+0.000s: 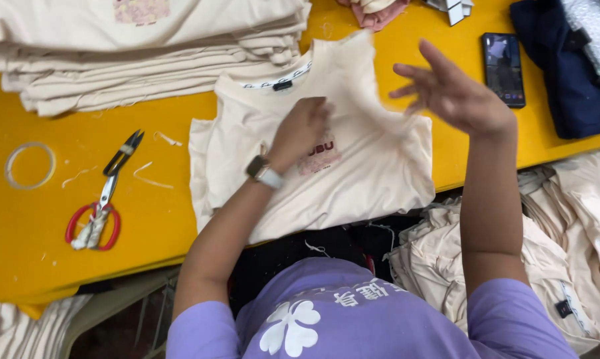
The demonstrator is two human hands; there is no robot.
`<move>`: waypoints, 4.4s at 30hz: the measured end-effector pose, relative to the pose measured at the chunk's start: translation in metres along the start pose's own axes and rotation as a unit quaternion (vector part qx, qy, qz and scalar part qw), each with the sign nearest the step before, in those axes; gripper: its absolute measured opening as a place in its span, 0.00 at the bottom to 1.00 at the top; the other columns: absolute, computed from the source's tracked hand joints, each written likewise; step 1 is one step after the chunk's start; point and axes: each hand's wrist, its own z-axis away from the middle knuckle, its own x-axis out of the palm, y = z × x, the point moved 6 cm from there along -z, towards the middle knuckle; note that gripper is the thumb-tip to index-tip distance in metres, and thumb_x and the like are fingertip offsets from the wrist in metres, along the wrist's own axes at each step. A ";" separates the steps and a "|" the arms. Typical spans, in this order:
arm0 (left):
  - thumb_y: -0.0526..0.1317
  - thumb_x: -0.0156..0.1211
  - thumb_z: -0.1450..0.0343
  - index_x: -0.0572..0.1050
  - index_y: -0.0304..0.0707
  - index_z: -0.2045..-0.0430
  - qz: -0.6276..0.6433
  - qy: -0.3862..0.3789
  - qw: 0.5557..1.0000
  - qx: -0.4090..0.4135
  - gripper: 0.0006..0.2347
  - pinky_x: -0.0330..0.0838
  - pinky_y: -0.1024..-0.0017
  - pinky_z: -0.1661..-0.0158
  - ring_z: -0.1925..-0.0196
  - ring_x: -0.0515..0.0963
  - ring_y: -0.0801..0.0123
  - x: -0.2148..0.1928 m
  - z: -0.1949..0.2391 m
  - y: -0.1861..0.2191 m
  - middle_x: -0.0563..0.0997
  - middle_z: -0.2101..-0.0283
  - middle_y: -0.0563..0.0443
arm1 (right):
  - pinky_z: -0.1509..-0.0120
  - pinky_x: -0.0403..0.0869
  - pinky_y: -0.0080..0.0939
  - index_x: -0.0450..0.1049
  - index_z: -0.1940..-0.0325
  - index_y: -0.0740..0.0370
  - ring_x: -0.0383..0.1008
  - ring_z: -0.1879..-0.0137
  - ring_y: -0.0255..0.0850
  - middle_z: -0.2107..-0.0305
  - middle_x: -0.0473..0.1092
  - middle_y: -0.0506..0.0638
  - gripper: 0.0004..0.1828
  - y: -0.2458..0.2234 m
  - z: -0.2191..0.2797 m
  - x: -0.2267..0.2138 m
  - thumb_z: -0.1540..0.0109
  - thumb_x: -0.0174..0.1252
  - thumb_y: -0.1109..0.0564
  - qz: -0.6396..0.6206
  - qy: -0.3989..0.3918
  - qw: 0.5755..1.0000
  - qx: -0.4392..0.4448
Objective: The person trims loose threads and tags from a cream-colored t-shirt using scissors and a small cutting tool. They repeatedly fold and unfold the garment to access different areas, cutting away excess fabric and strings on a yellow table.
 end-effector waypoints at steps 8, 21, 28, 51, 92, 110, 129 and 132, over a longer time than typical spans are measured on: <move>0.52 0.61 0.26 0.56 0.49 0.35 0.382 -0.010 0.869 -0.314 0.27 0.82 0.73 0.80 0.70 0.89 0.59 -0.034 0.101 -0.062 0.82 0.57 0.39 | 0.26 0.58 0.59 0.74 0.36 0.62 0.62 0.27 0.60 0.35 0.67 0.60 0.25 0.083 -0.019 0.085 0.33 0.42 0.72 0.274 0.075 0.957 -0.059; 0.31 0.59 0.32 0.69 0.35 0.46 -0.124 0.117 0.983 -0.072 0.18 0.73 0.57 0.62 0.52 0.73 0.49 -0.084 0.133 0.006 0.70 0.52 0.43 | 0.49 0.66 0.42 0.79 0.47 0.57 0.69 0.53 0.43 0.62 0.70 0.48 0.27 0.068 0.024 0.129 0.46 0.47 0.69 0.317 0.208 0.918 -0.113; 0.35 0.64 0.40 0.77 0.42 0.55 -0.092 0.058 0.993 0.053 0.18 0.68 0.50 0.51 0.43 0.68 0.48 -0.018 0.106 0.044 0.68 0.46 0.44 | 0.57 0.64 0.50 0.65 0.71 0.58 0.65 0.59 0.53 0.64 0.61 0.53 0.13 0.109 0.037 0.176 0.51 0.64 0.58 0.511 0.160 0.843 -0.039; 0.38 0.49 0.20 0.64 0.53 0.33 0.879 0.129 0.458 -0.031 0.18 0.70 0.55 0.35 0.35 0.77 0.65 -0.041 0.165 0.012 0.77 0.36 0.52 | 0.21 0.58 0.55 0.82 0.48 0.46 0.68 0.29 0.39 0.41 0.75 0.41 0.21 0.118 0.076 0.164 0.30 0.45 0.39 -0.628 0.135 0.766 -0.026; 0.47 0.52 0.21 0.71 0.43 0.46 0.401 0.135 0.906 -0.006 0.13 0.62 0.64 0.32 0.30 0.68 0.61 -0.124 0.225 -0.023 0.72 0.37 0.47 | 0.01 0.51 0.55 0.65 0.25 0.52 0.56 0.15 0.45 0.26 0.62 0.47 0.35 0.071 0.065 0.112 0.34 0.61 0.41 -0.378 0.105 0.912 -0.119; 0.43 0.65 0.34 0.77 0.29 0.59 -0.360 -0.029 0.830 -0.425 0.16 0.75 0.48 0.59 0.58 0.84 0.37 -0.246 0.355 -0.164 0.81 0.62 0.33 | 0.43 0.76 0.38 0.48 0.40 0.52 0.73 0.46 0.42 0.44 0.65 0.58 0.31 0.057 0.034 0.203 0.36 0.54 0.76 -0.118 0.198 0.961 -0.156; 0.34 0.65 0.40 0.69 0.27 0.50 0.151 0.121 0.981 -0.022 0.23 0.72 0.45 0.58 0.61 0.78 0.32 -0.072 0.234 0.064 0.77 0.67 0.28 | 0.30 0.76 0.44 0.65 0.31 0.70 0.73 0.36 0.46 0.39 0.69 0.57 0.32 0.084 0.060 0.186 0.40 0.55 0.78 -0.235 0.227 0.931 -0.161; 0.39 0.64 0.42 0.70 0.35 0.58 0.106 0.120 0.987 0.000 0.19 0.71 0.55 0.61 0.65 0.80 0.43 -0.058 0.219 0.074 0.76 0.71 0.41 | 0.29 0.76 0.48 0.64 0.30 0.69 0.72 0.34 0.49 0.39 0.70 0.62 0.32 0.098 0.066 0.183 0.39 0.54 0.78 -0.264 0.240 0.920 -0.163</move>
